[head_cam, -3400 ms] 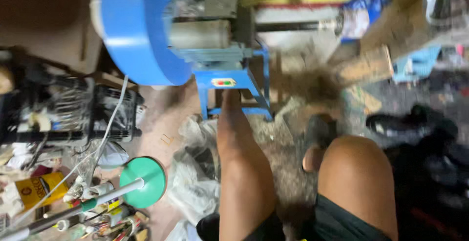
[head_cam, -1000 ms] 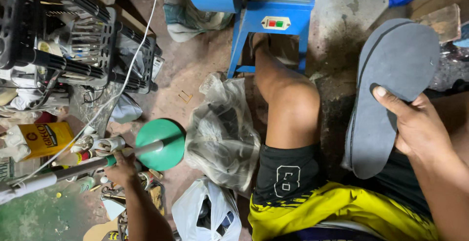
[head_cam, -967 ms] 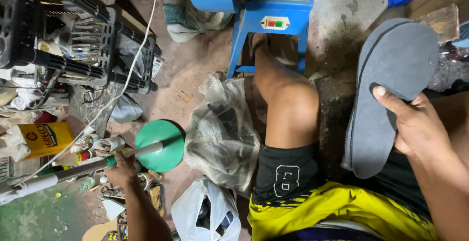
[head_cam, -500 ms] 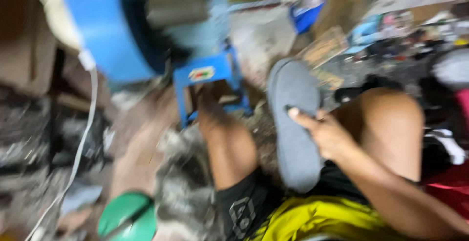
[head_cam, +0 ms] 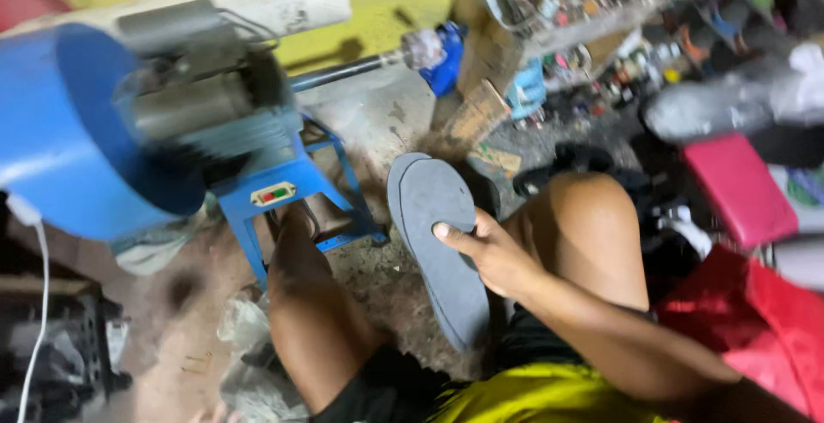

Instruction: The person sits on the floor and uses a bench grinder to smooth the edges of a gray shoe sole. They hold the sole with both hands, pressing it against the rotating grinding wheel and rotating it to work on different sections.

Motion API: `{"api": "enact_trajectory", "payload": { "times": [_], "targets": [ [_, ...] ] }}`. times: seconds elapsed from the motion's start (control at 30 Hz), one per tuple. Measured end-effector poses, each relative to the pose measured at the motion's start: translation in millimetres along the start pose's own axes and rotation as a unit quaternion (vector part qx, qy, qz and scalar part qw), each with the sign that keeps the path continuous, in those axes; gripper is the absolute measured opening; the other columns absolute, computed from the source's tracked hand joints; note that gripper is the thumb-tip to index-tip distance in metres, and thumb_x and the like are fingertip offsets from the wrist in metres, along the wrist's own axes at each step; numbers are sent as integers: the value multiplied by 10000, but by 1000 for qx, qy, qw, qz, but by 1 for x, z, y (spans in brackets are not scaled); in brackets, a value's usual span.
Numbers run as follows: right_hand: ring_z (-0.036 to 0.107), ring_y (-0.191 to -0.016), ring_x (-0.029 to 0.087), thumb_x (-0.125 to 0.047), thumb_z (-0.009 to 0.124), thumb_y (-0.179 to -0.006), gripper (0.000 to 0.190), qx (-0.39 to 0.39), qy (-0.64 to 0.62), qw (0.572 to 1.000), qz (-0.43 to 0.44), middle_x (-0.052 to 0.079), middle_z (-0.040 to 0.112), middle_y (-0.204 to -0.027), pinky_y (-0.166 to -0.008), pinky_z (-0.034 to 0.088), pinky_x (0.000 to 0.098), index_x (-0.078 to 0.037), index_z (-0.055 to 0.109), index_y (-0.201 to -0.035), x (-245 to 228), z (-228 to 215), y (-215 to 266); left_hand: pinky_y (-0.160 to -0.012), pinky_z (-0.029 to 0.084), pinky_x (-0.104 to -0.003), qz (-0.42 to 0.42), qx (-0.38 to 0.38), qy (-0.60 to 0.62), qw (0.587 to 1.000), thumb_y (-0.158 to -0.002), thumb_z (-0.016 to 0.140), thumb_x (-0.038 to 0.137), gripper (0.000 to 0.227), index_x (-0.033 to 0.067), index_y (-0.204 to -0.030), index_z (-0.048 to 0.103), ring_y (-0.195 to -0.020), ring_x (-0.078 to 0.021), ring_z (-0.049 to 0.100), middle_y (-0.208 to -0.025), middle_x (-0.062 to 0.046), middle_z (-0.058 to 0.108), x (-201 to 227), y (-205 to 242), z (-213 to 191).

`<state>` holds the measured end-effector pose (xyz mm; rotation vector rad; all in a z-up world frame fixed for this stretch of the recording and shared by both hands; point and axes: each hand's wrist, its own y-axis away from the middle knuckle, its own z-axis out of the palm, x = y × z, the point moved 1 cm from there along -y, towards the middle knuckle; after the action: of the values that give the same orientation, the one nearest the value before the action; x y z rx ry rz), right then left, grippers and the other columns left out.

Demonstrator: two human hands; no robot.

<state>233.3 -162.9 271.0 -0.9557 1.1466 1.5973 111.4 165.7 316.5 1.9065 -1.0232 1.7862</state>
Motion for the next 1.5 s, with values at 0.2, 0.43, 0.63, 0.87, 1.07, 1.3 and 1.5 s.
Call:
{"api": "enact_trajectory", "payload": {
  "times": [0.2, 0.43, 0.63, 0.87, 1.07, 1.3, 1.5],
  "targets": [
    [520, -1308, 132, -289, 541, -1046, 540, -12, 113, 986, -119, 69, 604, -1425, -1132, 375, 288, -6, 469, -1499, -10, 12, 4, -809, 579, -276, -65, -243, 56, 966, -994, 529, 303, 425, 41, -1299, 666, -1001, -164, 707, -1209, -45, 724, 62, 21, 122],
    [551, -1004, 138, -321, 520, -1105, 343, 30, 445, 875, -187, 117, 576, -1055, -936, 502, 293, -9, 660, -1127, -23, -16, 13, -860, 494, -278, -160, -306, 205, 916, -1084, 475, 384, 487, -37, -1204, 690, -963, -149, 606, -1087, -78, 707, 14, 43, 213],
    [519, -909, 85, -297, 566, -1092, 311, 135, 222, 951, -168, -17, 609, -960, -840, 483, 276, -18, 700, -1067, -36, -40, -5, -777, 477, -275, -255, -189, 270, 909, -1065, 463, 410, 407, 58, -1083, 666, -853, -110, 592, -965, 29, 658, -47, 49, 235],
    [626, -820, 83, -185, 667, -975, 173, 86, 157, 980, -92, -18, 719, -935, -764, 534, 275, -40, 703, -1063, -95, -74, -22, -641, 423, -411, -213, -233, -15, 949, -1121, 535, 553, 681, -77, -869, 578, -697, -186, 428, -745, -96, 459, -194, 75, 237],
    [624, -858, 81, -157, 661, -954, 226, 79, 153, 978, -118, -22, 693, -959, -780, 516, 265, -27, 666, -1138, -91, -100, -33, -863, 473, -357, -102, -259, -106, 955, -1001, 576, 481, 548, -10, -1221, 679, -973, -203, 648, -1085, -178, 723, -128, 71, 232],
    [574, -863, 58, -305, 568, -1049, 328, 126, 125, 983, -36, -50, 670, -965, -773, 490, 246, -29, 684, -1184, -80, -95, -29, -839, 577, -267, 3, -311, 74, 947, -999, 627, 113, 137, 25, -1002, 732, -893, -152, 722, -964, -81, 772, 8, 72, 186],
    [591, -868, 43, -223, 589, -1046, 244, 73, 330, 921, -195, -42, 674, -935, -767, 513, 244, -38, 680, -1175, -97, -81, -28, -856, 492, -312, -423, -121, 361, 823, -1005, 547, 267, 175, 121, -1015, 642, -899, -146, 622, -1029, -11, 676, -96, -8, 211]
  ]
}}
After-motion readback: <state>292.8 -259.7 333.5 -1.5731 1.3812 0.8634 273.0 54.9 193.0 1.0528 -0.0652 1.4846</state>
